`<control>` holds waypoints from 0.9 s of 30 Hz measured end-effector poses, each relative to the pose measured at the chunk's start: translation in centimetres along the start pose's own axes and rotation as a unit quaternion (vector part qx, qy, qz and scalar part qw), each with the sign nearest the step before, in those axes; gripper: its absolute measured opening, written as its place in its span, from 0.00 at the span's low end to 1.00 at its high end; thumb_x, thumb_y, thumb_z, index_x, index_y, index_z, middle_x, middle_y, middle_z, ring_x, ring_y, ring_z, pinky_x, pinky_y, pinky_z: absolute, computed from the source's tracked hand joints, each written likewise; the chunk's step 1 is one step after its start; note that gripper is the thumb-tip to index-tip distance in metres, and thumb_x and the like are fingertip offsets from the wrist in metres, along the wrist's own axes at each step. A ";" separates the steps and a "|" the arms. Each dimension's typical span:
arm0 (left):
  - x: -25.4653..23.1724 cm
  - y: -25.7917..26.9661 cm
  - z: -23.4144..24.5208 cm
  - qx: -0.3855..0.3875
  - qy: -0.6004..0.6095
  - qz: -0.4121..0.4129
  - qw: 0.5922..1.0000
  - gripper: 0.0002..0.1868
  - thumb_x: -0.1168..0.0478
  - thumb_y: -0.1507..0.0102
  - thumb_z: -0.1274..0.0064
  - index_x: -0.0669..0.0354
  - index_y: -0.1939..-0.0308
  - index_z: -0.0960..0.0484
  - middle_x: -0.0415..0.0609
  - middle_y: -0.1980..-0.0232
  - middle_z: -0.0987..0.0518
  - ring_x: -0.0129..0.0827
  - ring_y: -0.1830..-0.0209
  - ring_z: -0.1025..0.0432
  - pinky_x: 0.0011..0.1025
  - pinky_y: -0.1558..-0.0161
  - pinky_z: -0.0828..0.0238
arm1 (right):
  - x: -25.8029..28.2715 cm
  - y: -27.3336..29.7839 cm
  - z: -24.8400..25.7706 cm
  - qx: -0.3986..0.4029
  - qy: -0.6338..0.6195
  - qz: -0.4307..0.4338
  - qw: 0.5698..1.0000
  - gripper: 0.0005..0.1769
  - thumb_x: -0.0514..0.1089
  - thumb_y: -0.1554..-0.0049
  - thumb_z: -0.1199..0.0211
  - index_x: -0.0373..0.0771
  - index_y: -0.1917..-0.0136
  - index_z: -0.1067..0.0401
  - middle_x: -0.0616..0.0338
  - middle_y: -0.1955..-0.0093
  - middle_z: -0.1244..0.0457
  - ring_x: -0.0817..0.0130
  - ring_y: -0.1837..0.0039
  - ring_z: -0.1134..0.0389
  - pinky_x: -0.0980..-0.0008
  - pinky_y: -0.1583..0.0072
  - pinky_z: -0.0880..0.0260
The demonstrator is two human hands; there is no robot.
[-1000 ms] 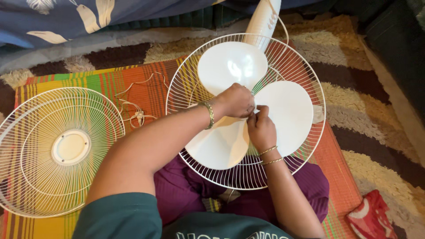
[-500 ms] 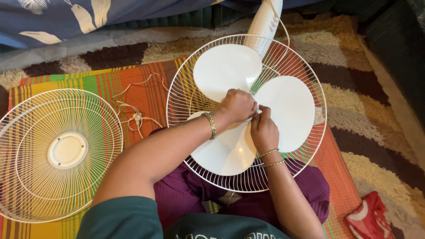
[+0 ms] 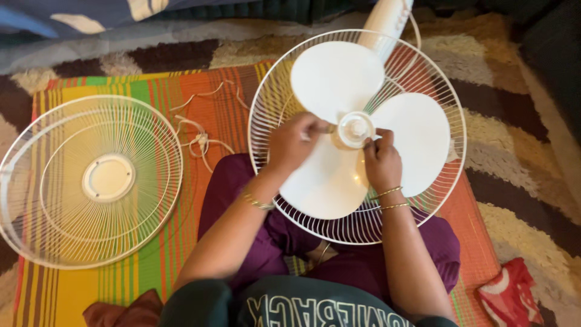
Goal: The person assembles a white pedestal fan by attaching the fan blades to the motor hub, securing them with a nut, and then attaching the rear wire cage. The person uses a cloth to wipe the fan blades during assembly.
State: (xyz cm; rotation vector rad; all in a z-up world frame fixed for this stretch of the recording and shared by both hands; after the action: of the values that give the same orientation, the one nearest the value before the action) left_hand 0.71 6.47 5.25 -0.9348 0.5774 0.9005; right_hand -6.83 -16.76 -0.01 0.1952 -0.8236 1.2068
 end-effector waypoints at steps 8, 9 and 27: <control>21.9 12.4 19.2 -0.142 -0.480 0.252 0.828 0.34 0.45 0.47 0.40 0.61 0.43 0.23 0.62 0.42 0.24 0.54 0.44 0.27 0.56 0.51 0.32 | -1.4 -0.5 -0.5 -0.008 -0.016 0.013 1.000 0.15 0.45 0.32 0.41 0.33 0.38 0.36 0.48 0.62 0.33 0.49 0.61 0.31 0.52 0.57 0.33; 22.7 14.4 19.5 -0.178 -0.584 0.223 0.760 0.42 0.43 0.58 0.40 0.63 0.44 0.22 0.65 0.39 0.25 0.58 0.42 0.27 0.60 0.53 0.31 | -1.3 -0.5 -0.4 -0.013 -0.008 0.016 1.000 0.15 0.44 0.33 0.40 0.33 0.39 0.36 0.48 0.61 0.32 0.49 0.60 0.30 0.53 0.56 0.33; 10.1 17.0 40.6 -0.459 0.324 -0.069 0.824 0.09 0.61 0.21 0.52 0.63 0.44 0.21 0.57 0.43 0.17 0.37 0.50 0.19 0.30 0.54 0.21 | 0.3 1.0 -0.1 -0.039 0.006 -0.024 0.999 0.16 0.45 0.34 0.40 0.32 0.40 0.34 0.52 0.61 0.31 0.54 0.60 0.30 0.57 0.57 0.33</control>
State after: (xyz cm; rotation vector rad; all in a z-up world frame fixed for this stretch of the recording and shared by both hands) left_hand -6.67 50.73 10.22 -2.1909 0.6272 0.6963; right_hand -7.62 -16.10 -0.09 0.1437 -0.8489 1.1279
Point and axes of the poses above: each hand's wrist, its own y-axis away from the middle knuckle, its own z-axis out of the back of the hand, x = y × z, the point moved 9 cm from there along -y, towards the middle knuckle
